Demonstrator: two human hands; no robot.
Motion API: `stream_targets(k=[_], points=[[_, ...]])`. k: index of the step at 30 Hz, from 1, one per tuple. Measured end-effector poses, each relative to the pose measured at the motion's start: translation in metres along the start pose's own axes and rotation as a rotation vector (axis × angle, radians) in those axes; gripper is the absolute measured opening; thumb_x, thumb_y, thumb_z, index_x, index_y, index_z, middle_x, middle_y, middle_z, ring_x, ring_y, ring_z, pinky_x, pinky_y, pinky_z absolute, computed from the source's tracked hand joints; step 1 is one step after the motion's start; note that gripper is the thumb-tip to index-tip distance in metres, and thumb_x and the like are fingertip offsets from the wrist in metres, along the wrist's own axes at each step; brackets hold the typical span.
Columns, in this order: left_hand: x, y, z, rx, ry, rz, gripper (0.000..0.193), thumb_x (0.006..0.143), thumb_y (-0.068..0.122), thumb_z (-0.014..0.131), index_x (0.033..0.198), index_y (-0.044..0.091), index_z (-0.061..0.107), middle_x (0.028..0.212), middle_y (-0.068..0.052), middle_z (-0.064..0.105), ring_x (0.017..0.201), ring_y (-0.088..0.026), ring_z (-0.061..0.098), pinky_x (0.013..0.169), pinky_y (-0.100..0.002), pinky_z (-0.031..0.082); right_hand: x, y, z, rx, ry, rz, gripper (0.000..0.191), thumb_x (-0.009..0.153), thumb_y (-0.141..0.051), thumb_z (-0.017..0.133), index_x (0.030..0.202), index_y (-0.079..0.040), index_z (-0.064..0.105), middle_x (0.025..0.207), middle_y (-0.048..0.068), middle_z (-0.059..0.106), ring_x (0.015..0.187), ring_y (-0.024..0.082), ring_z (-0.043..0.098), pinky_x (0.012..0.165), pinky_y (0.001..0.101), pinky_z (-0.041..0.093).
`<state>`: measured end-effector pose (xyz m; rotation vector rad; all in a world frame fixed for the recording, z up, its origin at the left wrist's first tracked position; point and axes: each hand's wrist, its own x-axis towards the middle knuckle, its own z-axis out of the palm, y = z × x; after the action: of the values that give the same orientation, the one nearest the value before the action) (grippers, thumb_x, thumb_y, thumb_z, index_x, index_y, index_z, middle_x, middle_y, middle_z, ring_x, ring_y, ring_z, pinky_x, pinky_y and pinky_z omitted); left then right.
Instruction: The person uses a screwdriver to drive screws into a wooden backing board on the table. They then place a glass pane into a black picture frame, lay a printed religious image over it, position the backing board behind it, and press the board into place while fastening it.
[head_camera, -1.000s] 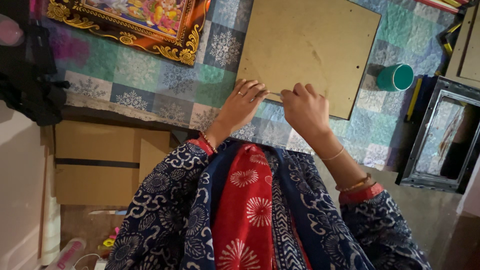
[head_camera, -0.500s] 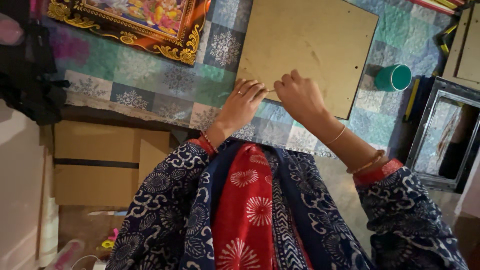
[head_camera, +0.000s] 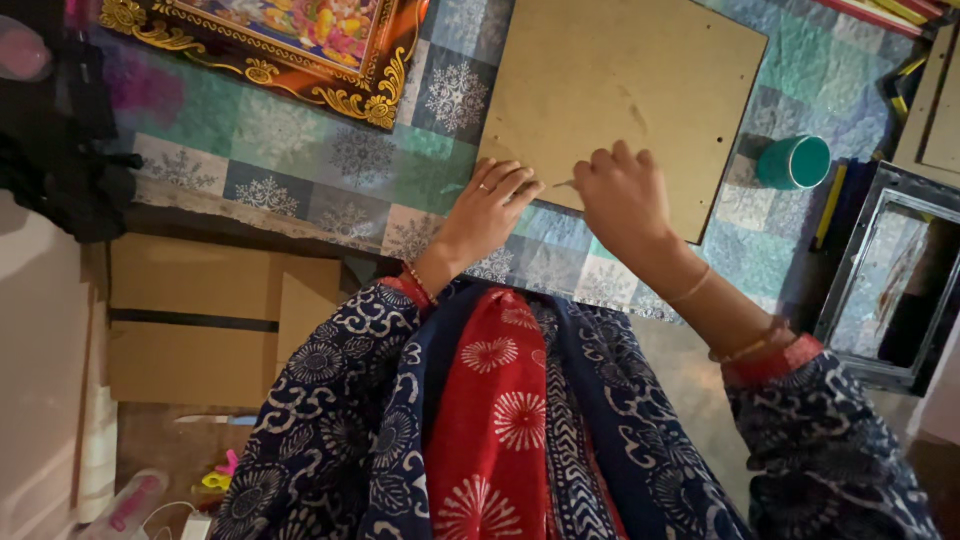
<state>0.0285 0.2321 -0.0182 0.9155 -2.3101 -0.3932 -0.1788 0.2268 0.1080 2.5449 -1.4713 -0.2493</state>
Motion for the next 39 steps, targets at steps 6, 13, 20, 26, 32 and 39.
stream_targets(k=[6,13,20,26,32,39], points=[[-0.003,0.001,0.004,0.089,0.012,0.03,0.048,0.088,0.009,0.065,0.136,0.012,0.065,0.136,-0.01,0.056,0.134,-0.031,0.048,0.12,-0.052,0.033,-0.025,-0.006,-0.011,0.18,0.13,0.187,0.006,0.088,-0.02,0.076,0.088,-0.015,0.072,0.085,0.001,0.065,0.085,0.024,0.065,0.07,0.0409,0.051],[-0.006,0.003,0.001,0.123,-0.039,0.035,0.053,0.089,0.009,0.066,0.141,0.011,0.057,0.141,-0.013,0.055,0.137,-0.033,0.047,0.122,-0.054,0.033,-0.042,-0.025,-0.007,0.381,0.236,0.378,0.005,0.088,-0.015,0.078,0.093,-0.014,0.076,0.091,0.002,0.07,0.087,0.026,0.067,0.075,0.0412,0.054],[-0.01,0.0,0.001,0.118,-0.045,0.055,0.055,0.089,0.01,0.066,0.143,0.012,0.056,0.143,-0.014,0.053,0.139,-0.033,0.045,0.122,-0.055,0.031,-0.049,-0.035,-0.002,0.423,0.249,0.462,0.004,0.09,-0.015,0.078,0.094,-0.014,0.079,0.093,0.002,0.072,0.087,0.026,0.067,0.075,0.0398,0.055],[-0.013,-0.003,0.004,0.085,-0.03,0.047,0.052,0.093,0.01,0.065,0.144,0.01,0.055,0.145,-0.012,0.051,0.141,-0.032,0.045,0.124,-0.054,0.031,-0.05,-0.036,-0.002,0.426,0.312,0.438,0.007,0.092,-0.015,0.079,0.098,-0.013,0.079,0.095,0.001,0.072,0.088,0.024,0.068,0.076,0.0383,0.055],[-0.013,-0.003,0.004,0.098,-0.019,0.059,0.053,0.09,0.011,0.067,0.141,0.011,0.055,0.146,-0.012,0.051,0.141,-0.032,0.045,0.123,-0.054,0.031,-0.044,-0.035,0.0,0.388,0.279,0.414,0.005,0.089,-0.017,0.081,0.093,-0.014,0.08,0.088,0.0,0.072,0.084,0.023,0.067,0.073,0.0379,0.054],[-0.013,-0.004,0.006,0.132,-0.033,0.06,0.052,0.091,0.01,0.066,0.142,0.009,0.056,0.146,-0.012,0.051,0.141,-0.032,0.045,0.124,-0.053,0.031,-0.041,-0.035,-0.001,0.406,0.257,0.405,0.005,0.089,-0.018,0.081,0.091,-0.013,0.08,0.088,0.0,0.073,0.082,0.024,0.066,0.071,0.038,0.054]])
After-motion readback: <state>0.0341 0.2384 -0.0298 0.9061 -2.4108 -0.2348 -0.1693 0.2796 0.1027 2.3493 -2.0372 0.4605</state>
